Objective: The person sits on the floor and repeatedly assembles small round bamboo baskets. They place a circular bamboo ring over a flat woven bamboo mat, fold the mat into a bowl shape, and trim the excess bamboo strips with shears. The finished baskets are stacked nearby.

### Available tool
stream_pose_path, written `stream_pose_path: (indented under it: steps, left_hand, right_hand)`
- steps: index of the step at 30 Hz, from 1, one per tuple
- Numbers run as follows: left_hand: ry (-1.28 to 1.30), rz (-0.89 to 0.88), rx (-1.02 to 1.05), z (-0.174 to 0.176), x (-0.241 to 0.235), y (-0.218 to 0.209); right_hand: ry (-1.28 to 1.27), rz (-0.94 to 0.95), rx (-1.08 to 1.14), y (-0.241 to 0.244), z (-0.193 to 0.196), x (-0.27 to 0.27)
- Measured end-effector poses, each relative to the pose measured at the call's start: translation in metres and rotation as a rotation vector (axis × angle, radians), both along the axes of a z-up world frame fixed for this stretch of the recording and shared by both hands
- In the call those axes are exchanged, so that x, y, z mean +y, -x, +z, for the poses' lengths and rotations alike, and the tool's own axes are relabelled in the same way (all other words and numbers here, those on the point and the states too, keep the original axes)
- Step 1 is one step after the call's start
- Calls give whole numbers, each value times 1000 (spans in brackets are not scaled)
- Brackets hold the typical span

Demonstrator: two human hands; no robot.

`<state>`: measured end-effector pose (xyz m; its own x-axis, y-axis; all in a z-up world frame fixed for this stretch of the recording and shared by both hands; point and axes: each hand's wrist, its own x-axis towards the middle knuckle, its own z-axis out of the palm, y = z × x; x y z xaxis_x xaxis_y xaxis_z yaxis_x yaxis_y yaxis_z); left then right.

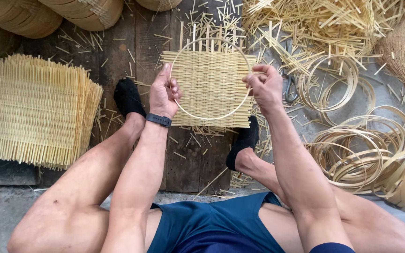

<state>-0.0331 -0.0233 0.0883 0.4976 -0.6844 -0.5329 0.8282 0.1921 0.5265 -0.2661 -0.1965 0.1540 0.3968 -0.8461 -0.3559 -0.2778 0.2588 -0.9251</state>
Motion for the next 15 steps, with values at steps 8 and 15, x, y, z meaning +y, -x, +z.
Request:
stream_pose_path:
  steps: [8, 15]
  left_hand:
    - [-715, -138, -1463, -81, 1, -7]
    - [-786, -332, -1214, -79, 4, -9]
  right_hand:
    - [381, 14, 551, -7, -79, 6]
    - [364, 19, 574, -2, -92, 9]
